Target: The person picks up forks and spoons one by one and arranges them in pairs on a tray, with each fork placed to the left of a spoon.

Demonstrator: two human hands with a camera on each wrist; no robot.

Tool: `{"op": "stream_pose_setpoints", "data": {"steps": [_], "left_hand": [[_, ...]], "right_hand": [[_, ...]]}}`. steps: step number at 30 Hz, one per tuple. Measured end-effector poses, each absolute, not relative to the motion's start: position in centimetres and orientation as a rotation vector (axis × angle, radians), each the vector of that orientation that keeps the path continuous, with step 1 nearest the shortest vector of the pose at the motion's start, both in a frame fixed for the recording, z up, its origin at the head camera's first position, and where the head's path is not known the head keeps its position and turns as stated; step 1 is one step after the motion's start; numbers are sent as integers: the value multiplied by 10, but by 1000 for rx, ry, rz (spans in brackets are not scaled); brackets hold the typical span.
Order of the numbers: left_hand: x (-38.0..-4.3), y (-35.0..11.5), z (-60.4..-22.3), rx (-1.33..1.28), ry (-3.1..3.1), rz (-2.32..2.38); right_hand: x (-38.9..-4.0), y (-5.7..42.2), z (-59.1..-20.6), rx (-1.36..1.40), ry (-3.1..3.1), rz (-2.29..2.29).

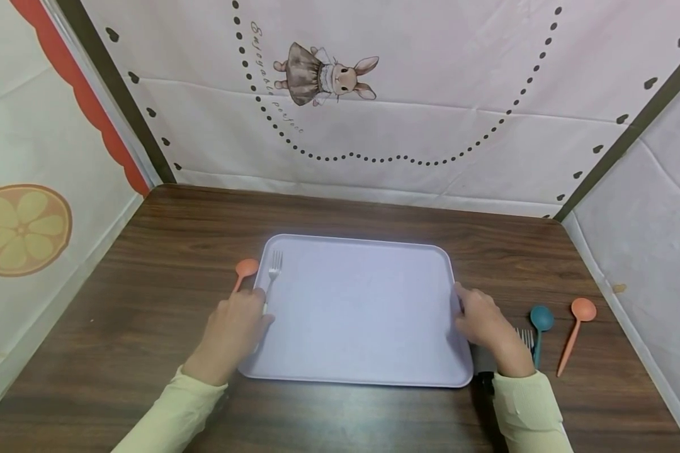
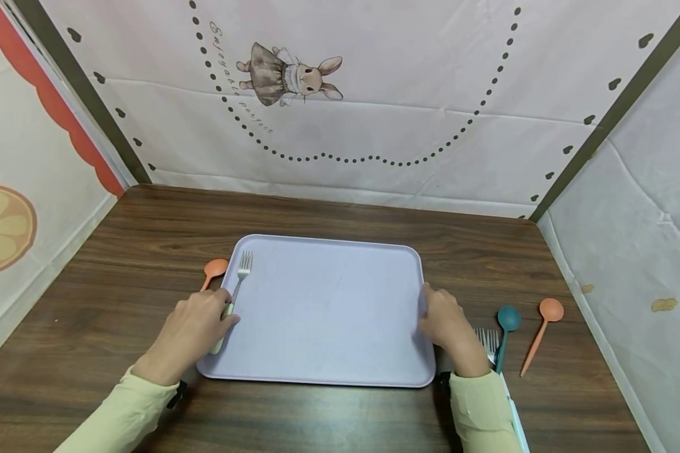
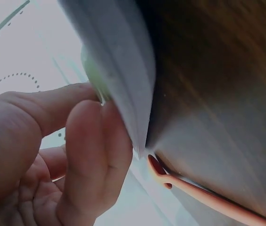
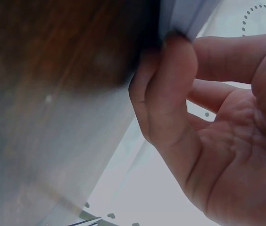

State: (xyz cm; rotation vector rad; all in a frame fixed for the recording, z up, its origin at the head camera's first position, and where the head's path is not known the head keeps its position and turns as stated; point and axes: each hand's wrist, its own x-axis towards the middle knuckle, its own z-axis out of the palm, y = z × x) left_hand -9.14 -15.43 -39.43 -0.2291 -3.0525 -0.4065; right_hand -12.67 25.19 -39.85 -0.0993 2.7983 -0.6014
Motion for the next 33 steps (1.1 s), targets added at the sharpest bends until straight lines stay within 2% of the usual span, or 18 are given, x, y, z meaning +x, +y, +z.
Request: {"op": "stream_pose_setpoints", "data": {"steps": [6, 12, 16, 33], "left_hand": [[-84, -157, -386, -321, -2999, -364], [-68, -170, -387, -669, -2850, -162], [-62, -179, -392, -799, -2785, -136], [-66, -183, -396, -833, -2791, -154]], "right_hand": [[-128, 252, -398, -109, 2808, -598], [-127, 251, -398, -128, 2817, -614], [-127, 251, -397, -129, 2813, -612], [-125, 252, -397, -121, 2807, -589]]}}
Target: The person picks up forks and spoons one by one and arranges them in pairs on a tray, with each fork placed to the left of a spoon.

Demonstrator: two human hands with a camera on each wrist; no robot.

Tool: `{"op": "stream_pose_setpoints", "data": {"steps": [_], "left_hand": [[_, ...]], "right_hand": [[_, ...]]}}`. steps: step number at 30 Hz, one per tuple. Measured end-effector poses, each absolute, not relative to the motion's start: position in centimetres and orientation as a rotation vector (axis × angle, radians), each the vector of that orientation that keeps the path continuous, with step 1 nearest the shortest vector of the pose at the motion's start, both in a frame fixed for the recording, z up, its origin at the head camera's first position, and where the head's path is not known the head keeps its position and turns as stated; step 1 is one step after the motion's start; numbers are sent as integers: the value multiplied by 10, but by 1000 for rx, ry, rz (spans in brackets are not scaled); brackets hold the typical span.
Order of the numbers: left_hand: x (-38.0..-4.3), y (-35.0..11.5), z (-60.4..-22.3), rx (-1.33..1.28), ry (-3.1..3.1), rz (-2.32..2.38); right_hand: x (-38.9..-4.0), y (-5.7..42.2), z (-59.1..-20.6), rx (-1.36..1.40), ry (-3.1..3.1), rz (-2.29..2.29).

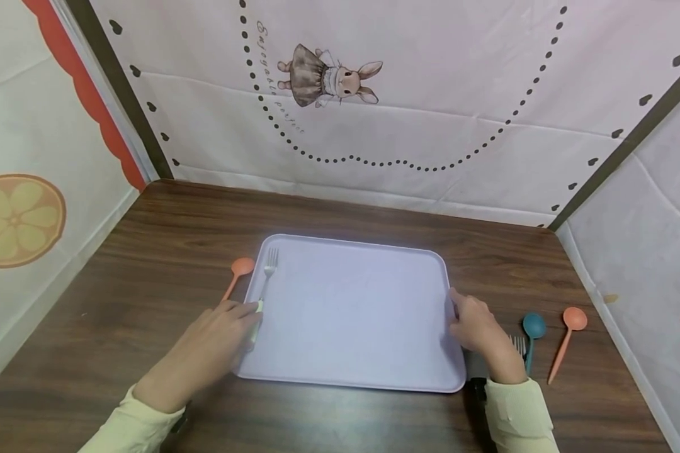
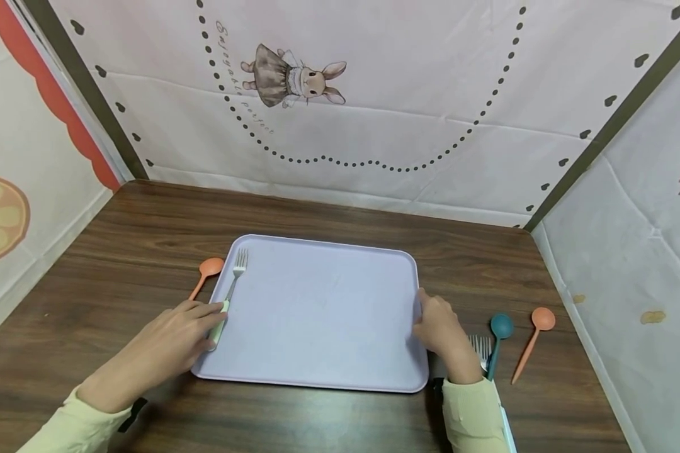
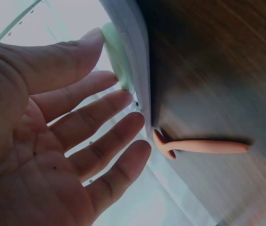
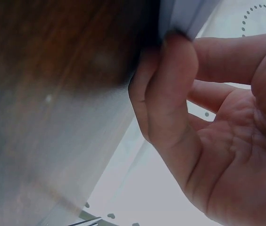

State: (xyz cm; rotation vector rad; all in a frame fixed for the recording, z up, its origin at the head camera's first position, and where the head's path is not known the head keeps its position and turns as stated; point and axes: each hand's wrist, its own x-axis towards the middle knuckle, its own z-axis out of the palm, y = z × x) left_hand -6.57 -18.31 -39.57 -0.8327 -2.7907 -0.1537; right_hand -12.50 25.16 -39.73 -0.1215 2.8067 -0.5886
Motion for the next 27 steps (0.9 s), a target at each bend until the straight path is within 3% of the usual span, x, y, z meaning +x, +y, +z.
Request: {"op": "stream_pose_setpoints", "data": {"steps": [9, 27], "left_hand": [[-69, -185, -388, -833, -2805, -308], [-70, -197, -381, -494, -2921, -450]], "right_hand": [[-124, 250, -396, -105, 2790, -603], [-126, 252, -398, -111, 2784, -598]]}}
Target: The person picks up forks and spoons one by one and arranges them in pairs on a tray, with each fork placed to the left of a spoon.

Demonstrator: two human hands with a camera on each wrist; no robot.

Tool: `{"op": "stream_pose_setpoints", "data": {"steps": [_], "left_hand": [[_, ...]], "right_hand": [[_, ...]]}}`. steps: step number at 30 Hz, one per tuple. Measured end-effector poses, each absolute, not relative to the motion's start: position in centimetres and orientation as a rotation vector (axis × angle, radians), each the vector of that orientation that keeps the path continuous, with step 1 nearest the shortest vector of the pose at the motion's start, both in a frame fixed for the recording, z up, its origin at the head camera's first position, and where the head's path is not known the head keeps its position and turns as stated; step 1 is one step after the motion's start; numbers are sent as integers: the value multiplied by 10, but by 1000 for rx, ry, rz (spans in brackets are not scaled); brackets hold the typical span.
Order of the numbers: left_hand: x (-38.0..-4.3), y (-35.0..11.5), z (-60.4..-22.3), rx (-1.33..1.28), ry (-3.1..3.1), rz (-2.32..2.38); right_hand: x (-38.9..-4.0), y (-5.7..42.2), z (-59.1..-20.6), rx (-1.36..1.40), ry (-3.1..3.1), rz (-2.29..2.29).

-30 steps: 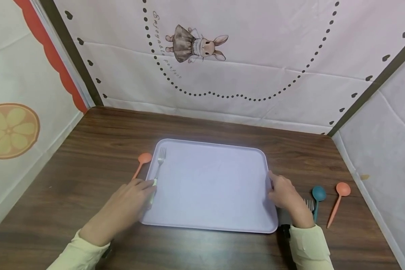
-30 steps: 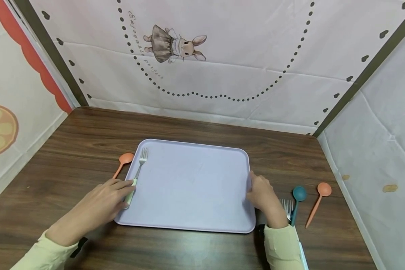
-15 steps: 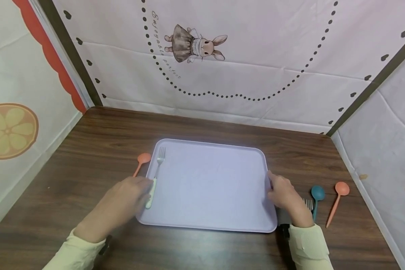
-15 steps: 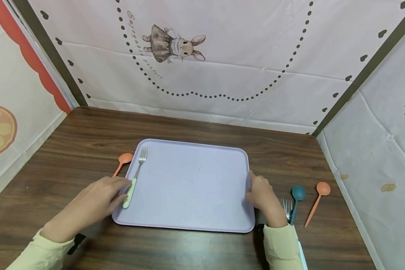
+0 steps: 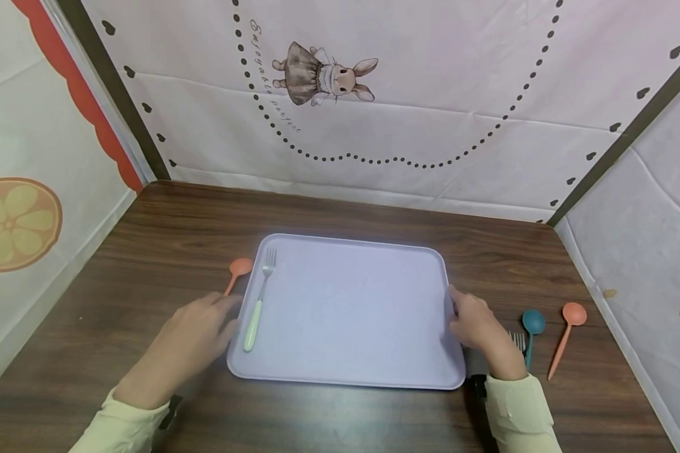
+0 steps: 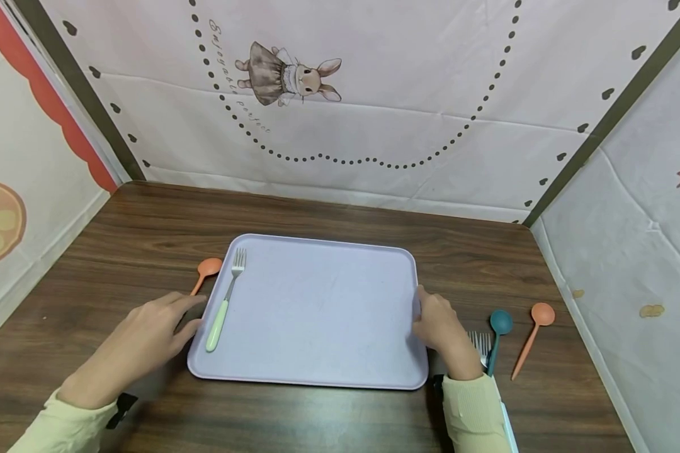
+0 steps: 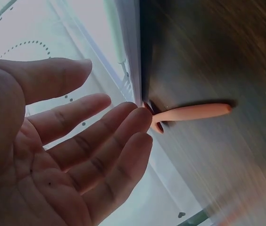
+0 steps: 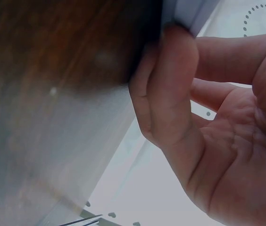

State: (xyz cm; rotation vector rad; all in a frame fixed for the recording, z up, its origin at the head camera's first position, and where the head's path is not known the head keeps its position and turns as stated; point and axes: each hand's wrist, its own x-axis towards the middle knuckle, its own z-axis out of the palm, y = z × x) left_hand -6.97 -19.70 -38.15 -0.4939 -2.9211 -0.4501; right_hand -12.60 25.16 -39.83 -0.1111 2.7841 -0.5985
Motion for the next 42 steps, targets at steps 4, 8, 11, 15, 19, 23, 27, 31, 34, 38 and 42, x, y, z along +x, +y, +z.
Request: {"op": "stream_pose_setpoints", "data": {"steps": [4, 8, 11, 15, 19, 23, 27, 31, 34, 38, 42], "left_hand": [[-70, -198, -382, -471, -2924, -456], [-71, -200, -383, -443, -2927, -463], [-72, -201, -384, -417, -2933, -462], [-73, -202, -386, -377, -2956, -454], [-72, -205, -387, -353, -2965, -445], [-73, -208, -389, -339, -2963, -434], [-76, -210, -393, -348, -2940, -398], [-78, -211, -396, -361, -2906, -370], [-78, -211, -397, -348, -2904, -377], [-79, -211, -397, -322, -2931, -389], [-81, -211, -397, -287, -2968, -403]], "right_hand": [[-126, 251, -398, -105, 2782, -596], [-126, 251, -398, -103, 2783, -590], [-126, 251, -397, -105, 2787, -587], [-125, 251, -398, -102, 2785, -588], [-125, 249, -397, -88, 2774, -587], [-126, 248, -397, -86, 2765, -592], [-126, 248, -396, -64, 2750, -603], [-126, 249, -397, -52, 2752, -603], [-126, 250, -399, -51, 2755, -603], [-126, 250, -399, -45, 2751, -610], [-126, 250, -398, -38, 2747, -618]]}}
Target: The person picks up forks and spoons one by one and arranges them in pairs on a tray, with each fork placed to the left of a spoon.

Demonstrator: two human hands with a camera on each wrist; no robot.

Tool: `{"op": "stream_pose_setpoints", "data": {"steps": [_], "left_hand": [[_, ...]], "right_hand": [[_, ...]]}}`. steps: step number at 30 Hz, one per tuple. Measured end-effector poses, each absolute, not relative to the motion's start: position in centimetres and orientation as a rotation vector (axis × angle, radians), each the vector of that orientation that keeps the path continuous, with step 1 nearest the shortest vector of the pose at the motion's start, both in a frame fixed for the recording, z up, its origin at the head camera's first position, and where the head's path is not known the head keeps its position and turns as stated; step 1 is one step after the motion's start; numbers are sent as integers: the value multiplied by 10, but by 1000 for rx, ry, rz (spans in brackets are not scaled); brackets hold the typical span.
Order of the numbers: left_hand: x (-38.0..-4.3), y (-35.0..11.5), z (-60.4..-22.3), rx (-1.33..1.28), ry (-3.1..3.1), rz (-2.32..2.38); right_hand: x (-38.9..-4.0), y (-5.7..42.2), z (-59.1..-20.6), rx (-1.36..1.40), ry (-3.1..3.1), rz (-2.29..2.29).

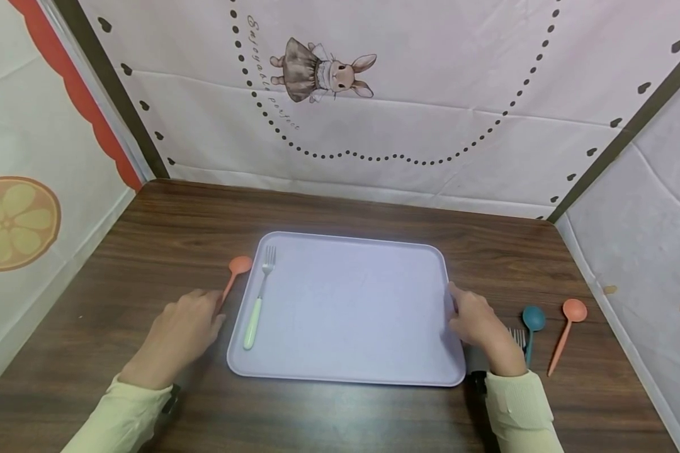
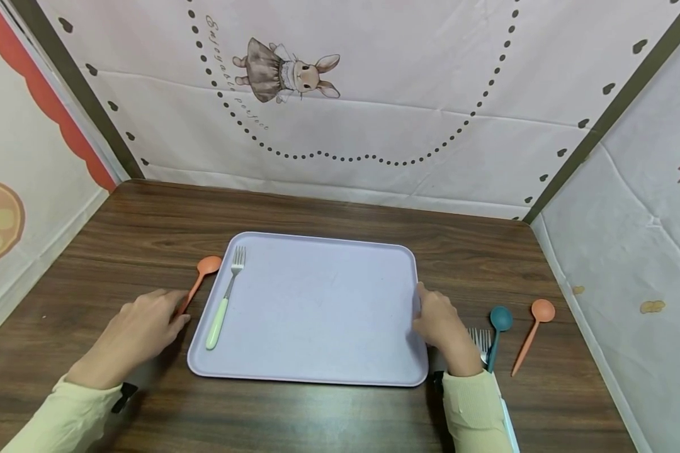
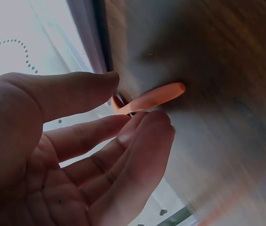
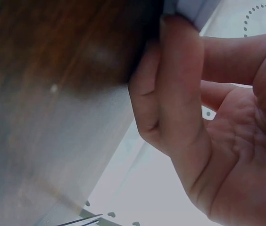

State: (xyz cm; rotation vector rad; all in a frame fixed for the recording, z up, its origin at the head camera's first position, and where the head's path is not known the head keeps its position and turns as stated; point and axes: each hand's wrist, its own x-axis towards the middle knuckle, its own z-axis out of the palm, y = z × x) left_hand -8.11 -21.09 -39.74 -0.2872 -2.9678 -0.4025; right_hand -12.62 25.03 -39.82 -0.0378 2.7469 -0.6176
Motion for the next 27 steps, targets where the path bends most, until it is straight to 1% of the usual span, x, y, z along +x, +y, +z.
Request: {"op": "stream_pose_setpoints", "data": {"steps": [9, 27], "left_hand": [[-83, -217, -400, -217, -3016, -447], [-90, -218, -397, -169, -3062, -480]], "right_hand": [[-125, 250, -399, -26, 2739, -647], [-124, 250, -398, -13, 2737, -641]]}}
